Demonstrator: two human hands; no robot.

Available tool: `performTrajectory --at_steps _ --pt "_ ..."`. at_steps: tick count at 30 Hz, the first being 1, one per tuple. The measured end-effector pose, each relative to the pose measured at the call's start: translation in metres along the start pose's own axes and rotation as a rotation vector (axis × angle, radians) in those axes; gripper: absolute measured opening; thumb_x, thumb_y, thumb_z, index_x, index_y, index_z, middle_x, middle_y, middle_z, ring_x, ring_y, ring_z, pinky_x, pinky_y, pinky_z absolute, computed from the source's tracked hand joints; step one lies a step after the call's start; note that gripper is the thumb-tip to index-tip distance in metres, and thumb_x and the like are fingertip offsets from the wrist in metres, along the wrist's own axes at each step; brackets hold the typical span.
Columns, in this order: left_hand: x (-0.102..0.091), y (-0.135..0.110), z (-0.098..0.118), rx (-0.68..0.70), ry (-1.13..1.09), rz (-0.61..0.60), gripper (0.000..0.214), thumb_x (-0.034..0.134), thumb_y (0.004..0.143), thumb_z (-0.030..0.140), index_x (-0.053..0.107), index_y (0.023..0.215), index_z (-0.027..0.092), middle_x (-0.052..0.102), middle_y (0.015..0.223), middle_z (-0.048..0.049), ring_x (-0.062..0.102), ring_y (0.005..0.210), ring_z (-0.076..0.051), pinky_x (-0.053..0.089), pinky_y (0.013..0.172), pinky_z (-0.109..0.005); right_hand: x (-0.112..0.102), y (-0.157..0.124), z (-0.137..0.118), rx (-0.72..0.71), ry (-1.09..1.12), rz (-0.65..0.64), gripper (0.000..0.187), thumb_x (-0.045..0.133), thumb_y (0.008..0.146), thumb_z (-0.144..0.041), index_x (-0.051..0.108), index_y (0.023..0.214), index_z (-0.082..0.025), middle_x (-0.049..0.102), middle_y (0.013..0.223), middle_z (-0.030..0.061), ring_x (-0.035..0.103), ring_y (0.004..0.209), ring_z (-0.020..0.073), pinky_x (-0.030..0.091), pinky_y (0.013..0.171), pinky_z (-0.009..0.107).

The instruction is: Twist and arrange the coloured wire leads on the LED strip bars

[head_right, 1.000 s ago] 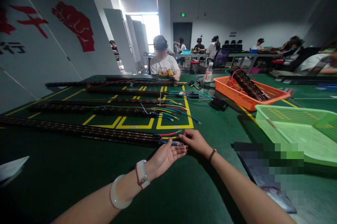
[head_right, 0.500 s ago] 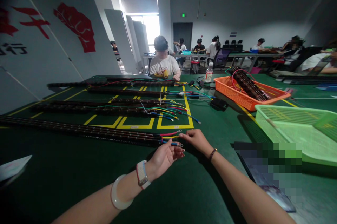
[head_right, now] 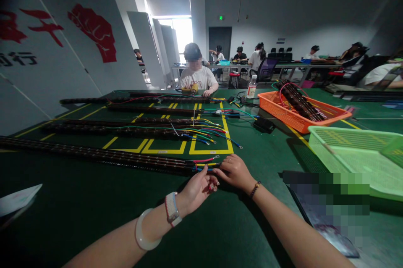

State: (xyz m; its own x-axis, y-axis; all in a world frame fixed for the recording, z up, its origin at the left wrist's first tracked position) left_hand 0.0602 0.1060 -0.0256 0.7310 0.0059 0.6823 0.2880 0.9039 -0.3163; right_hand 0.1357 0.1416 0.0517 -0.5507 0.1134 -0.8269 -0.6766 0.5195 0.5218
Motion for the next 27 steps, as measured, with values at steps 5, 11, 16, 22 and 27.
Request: performTrajectory --at_steps 5,11,16,22,27 --pt "0.013 -0.005 -0.003 -0.015 0.183 -0.113 0.046 0.036 0.086 0.058 0.049 0.090 0.014 0.060 0.060 -0.0040 0.035 0.039 -0.005 0.022 0.046 -0.022 0.010 0.002 0.016 0.114 -0.069 -0.069 0.046 0.045 0.090 -0.048 0.057 0.058 -0.018 0.055 0.057 0.0028 0.045 0.060 0.0144 0.030 0.065 0.028" --pt "0.017 -0.009 -0.002 0.023 0.375 -0.121 0.039 0.040 0.084 0.056 0.045 0.077 0.018 0.058 0.051 -0.0010 0.034 0.033 -0.006 0.014 0.041 -0.022 -0.001 0.004 0.021 0.206 -0.097 0.014 0.042 0.052 0.085 -0.053 0.056 0.061 -0.018 0.056 0.065 0.0037 0.046 0.066 0.0161 0.031 0.065 0.029" --pt "0.031 -0.019 -0.020 -0.060 0.706 -0.278 0.051 0.035 0.084 0.057 0.050 0.057 0.016 0.052 0.045 0.0000 0.039 0.033 -0.007 0.018 0.040 -0.023 -0.006 0.019 0.000 0.177 -0.052 0.016 0.032 0.054 0.084 -0.050 0.061 0.091 -0.020 0.059 0.091 0.0080 0.051 0.087 0.0219 0.036 0.078 0.034" --pt "0.034 -0.039 -0.021 -0.099 0.969 -0.355 0.057 0.034 0.084 0.058 0.055 0.054 0.016 0.051 0.044 -0.0003 0.041 0.037 -0.009 0.026 0.042 -0.023 0.024 0.054 -0.042 0.083 -0.035 -0.133 0.037 0.061 0.079 -0.049 0.059 0.105 -0.023 0.060 0.102 0.0089 0.052 0.095 0.0253 0.036 0.086 0.039" --pt "0.000 -0.065 0.047 0.152 0.887 -0.091 0.047 0.033 0.088 0.051 0.057 0.068 0.015 0.057 0.058 -0.0023 0.041 0.040 -0.007 0.026 0.041 -0.022 0.055 0.070 -0.050 0.104 -0.100 -0.278 0.023 0.060 0.082 -0.039 0.060 0.096 -0.021 0.064 0.088 0.0057 0.059 0.082 0.0221 0.039 0.075 0.033"
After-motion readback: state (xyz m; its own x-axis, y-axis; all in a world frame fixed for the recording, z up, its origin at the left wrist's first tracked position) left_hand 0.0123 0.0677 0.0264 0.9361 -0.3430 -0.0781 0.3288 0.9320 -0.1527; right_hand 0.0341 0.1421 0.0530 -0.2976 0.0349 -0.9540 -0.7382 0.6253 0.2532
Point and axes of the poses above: each hand's wrist, its own y-axis towards the middle knuckle, its own x-axis out of the palm, z = x × y, the point moved 9 cm from there along y, towards the middle knuckle
